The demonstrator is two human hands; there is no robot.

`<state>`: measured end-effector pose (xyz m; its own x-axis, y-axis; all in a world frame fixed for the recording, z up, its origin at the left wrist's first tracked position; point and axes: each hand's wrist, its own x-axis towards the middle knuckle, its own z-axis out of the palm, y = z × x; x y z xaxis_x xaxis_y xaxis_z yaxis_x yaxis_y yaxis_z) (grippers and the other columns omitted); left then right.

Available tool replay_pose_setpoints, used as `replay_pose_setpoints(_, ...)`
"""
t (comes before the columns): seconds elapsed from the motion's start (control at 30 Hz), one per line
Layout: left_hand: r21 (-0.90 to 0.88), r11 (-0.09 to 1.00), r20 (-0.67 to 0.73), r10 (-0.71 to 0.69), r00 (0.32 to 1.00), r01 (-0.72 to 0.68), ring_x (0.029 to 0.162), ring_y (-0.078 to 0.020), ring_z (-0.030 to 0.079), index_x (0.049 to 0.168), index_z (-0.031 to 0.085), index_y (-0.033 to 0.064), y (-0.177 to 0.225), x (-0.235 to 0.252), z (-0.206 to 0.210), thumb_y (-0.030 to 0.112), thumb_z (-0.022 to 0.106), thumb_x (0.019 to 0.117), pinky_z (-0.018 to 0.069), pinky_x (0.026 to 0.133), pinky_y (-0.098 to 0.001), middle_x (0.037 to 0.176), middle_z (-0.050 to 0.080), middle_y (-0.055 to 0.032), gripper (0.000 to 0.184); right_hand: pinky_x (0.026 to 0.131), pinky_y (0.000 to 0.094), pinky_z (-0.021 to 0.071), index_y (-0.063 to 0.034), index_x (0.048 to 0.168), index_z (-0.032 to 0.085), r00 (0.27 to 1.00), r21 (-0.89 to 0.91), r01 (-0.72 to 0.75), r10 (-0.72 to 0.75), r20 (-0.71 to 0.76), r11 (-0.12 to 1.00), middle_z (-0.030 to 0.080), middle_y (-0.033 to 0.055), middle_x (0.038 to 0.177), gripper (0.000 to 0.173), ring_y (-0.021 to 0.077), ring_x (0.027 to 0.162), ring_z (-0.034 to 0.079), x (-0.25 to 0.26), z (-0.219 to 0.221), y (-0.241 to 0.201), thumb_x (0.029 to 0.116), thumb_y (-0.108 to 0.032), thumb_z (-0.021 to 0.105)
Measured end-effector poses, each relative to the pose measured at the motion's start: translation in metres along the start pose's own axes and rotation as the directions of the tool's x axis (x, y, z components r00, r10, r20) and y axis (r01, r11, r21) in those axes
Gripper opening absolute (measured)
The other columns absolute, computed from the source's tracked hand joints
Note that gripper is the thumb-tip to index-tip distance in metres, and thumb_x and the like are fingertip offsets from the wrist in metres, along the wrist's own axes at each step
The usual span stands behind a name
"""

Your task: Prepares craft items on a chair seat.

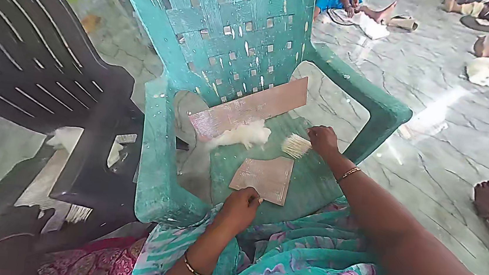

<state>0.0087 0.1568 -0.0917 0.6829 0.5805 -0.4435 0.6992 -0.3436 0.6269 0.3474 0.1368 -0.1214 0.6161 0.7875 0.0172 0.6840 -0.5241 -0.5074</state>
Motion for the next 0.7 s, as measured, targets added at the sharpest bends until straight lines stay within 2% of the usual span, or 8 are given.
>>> replay_pose_setpoints(0.1, -0.024, 0.998, 0.018, 0.062, 0.998, -0.062, 0.091, -0.023, 0.065, 0.115, 0.067, 0.0042, 0.005, -0.005, 0.002, 0.028, 0.052, 0.1074, 0.0528, 0.086, -0.0439, 0.101, 0.068, -0.0115, 0.03, 0.102, 0.0678, 0.0405, -0.0036, 0.116, 0.074, 1.0, 0.039, -0.001, 0.003, -0.03, 0.999, 0.069, 0.024, 0.121, 0.034, 0.0467, 0.125, 0.056, 0.009, -0.011, -0.005, 0.1072, -0.026, 0.051)
replay_pose_setpoints(0.2, -0.113, 0.987, 0.006, 0.111, 0.994, -0.11, 0.093, -0.0231, 0.069, 0.123, 0.063, 0.0029, 0.006, -0.008, 0.004, 0.025, 0.043, 0.1105, 0.0565, 0.087, -0.0419, 0.106, 0.069, -0.0135, 0.033, 0.101, 0.0669, 0.0406, -0.0051, 0.115, 0.075, 0.993, 0.037, 0.116, -0.115, -0.03, 0.993, 0.069, 0.0229, 0.119, 0.029, 0.0459, 0.123, 0.056, 0.017, -0.011, -0.028, 0.1052, -0.023, 0.055)
replay_pose_setpoints(0.3, -0.212, 0.968, -0.063, 0.121, 0.991, -0.132, 0.078, -0.0165, 0.066, 0.124, 0.06, 0.0029, 0.005, -0.007, 0.005, 0.024, 0.04, 0.1114, 0.0561, 0.073, -0.0345, 0.096, 0.067, -0.0092, 0.032, 0.098, 0.0679, 0.0429, -0.0081, 0.111, 0.077, 0.954, 0.031, 0.3, -0.299, -0.018, 0.954, 0.071, 0.0213, 0.115, 0.021, 0.0457, 0.121, 0.058, 0.029, 0.004, -0.059, 0.099, -0.014, 0.061)
replay_pose_setpoints(0.37, -0.244, 0.958, -0.123, 0.126, 0.984, -0.153, 0.075, -0.013, 0.063, 0.123, 0.06, 0.002, 0.003, -0.005, 0.005, 0.023, 0.04, 0.1113, 0.0532, 0.073, -0.0316, 0.09, 0.066, -0.0064, 0.031, 0.097, 0.0701, 0.0421, -0.0076, 0.111, 0.078, 0.929, 0.054, 0.365, -0.368, 0.037, 0.929, 0.07, 0.0227, 0.114, 0.02, 0.0474, 0.121, 0.057, 0.033, 0.019, -0.08, 0.0953, -0.015, 0.068)
replay_pose_setpoints(0.53, -0.336, 0.918, -0.22, 0.141, 0.965, -0.211, 0.074, -0.0077, 0.059, 0.116, 0.061, 0.0008, -0.003, 0.003, 0.004, 0.02, 0.041, 0.1103, 0.0509, 0.072, -0.0254, 0.085, 0.063, -0.0022, 0.028, 0.098, 0.0677, 0.0426, -0.0074, 0.12, 0.073, 0.907, 0.081, 0.395, -0.402, 0.121, 0.915, 0.072, 0.0178, 0.111, 0.048, 0.0424, 0.116, 0.061, 0.034, 0.066, -0.108, 0.0842, -0.037, 0.084)
replay_pose_setpoints(0.6, -0.374, 0.906, -0.2, 0.132, 0.971, -0.201, 0.072, -0.0068, 0.058, 0.116, 0.061, 0.001, -0.003, 0.005, 0.004, 0.02, 0.042, 0.1102, 0.0498, 0.07, -0.0247, 0.084, 0.062, -0.0017, 0.027, 0.099, 0.0656, 0.0428, -0.0084, 0.124, 0.071, 0.903, 0.094, 0.401, -0.411, 0.123, 0.911, 0.073, 0.0154, 0.108, 0.048, 0.041, 0.115, 0.062, 0.029, 0.078, -0.113, 0.0864, -0.035, 0.082)
replay_pose_setpoints(0.63, -0.383, 0.903, -0.185, 0.131, 0.974, -0.195, 0.072, -0.0064, 0.058, 0.116, 0.06, 0.0012, -0.002, 0.006, 0.004, 0.02, 0.042, 0.1103, 0.0493, 0.069, -0.0244, 0.084, 0.062, -0.0015, 0.027, 0.099, 0.0643, 0.0433, -0.0091, 0.123, 0.072, 0.897, 0.092, 0.418, -0.426, 0.117, 0.904, 0.074, 0.0146, 0.106, 0.04, 0.0404, 0.115, 0.062, 0.027, 0.083, -0.114, 0.0907, -0.032, 0.078)
replay_pose_setpoints(0.7, -0.386, 0.902, -0.17, 0.134, 0.976, -0.192, 0.071, -0.0052, 0.057, 0.116, 0.06, 0.0023, -0.002, 0.006, 0.003, 0.021, 0.042, 0.1104, 0.0485, 0.069, -0.0231, 0.084, 0.062, -0.0003, 0.027, 0.097, 0.0628, 0.0448, -0.0079, 0.109, 0.077, 0.877, 0.091, 0.468, -0.475, 0.077, 0.879, 0.074, 0.0152, 0.106, 0.02, 0.0406, 0.114, 0.063, 0.02, 0.087, -0.113, 0.0983, -0.021, 0.066)
